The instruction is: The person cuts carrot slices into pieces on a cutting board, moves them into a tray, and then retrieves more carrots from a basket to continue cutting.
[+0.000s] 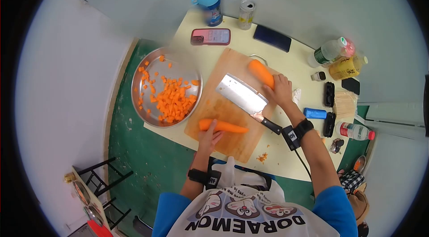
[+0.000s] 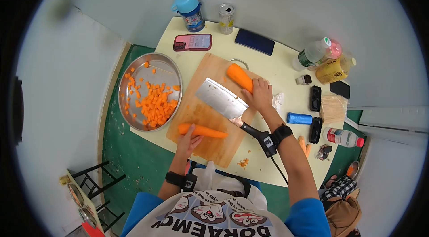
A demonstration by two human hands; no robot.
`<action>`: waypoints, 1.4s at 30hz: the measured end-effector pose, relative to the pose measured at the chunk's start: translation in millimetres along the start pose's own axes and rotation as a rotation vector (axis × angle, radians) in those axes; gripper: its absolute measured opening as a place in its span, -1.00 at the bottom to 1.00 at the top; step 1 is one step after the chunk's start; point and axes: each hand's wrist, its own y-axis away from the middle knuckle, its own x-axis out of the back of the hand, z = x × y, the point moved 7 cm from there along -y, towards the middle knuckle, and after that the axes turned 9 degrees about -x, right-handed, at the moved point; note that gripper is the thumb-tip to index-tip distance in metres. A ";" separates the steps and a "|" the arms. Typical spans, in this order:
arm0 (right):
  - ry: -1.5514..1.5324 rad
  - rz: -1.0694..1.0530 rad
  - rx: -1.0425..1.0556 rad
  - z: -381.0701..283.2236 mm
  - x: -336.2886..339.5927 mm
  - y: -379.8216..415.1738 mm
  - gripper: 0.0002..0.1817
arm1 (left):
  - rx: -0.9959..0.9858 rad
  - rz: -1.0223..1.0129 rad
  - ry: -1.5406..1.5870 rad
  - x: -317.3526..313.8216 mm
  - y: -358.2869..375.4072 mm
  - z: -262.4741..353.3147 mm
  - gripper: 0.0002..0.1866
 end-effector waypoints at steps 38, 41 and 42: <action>0.070 0.176 0.088 -31.5 -24.2 137.3 -0.52 | -1.487 -0.410 -1.707 -30.3 33.2 51.0 -0.52; 0.023 0.165 0.031 -33.8 -27.7 130.2 -0.56 | -1.450 -0.401 -1.628 -6.1 39.7 52.7 -0.52; 0.033 0.187 0.045 -35.1 -26.6 129.9 -0.56 | -1.447 -0.409 -1.635 -0.6 43.2 54.0 -0.53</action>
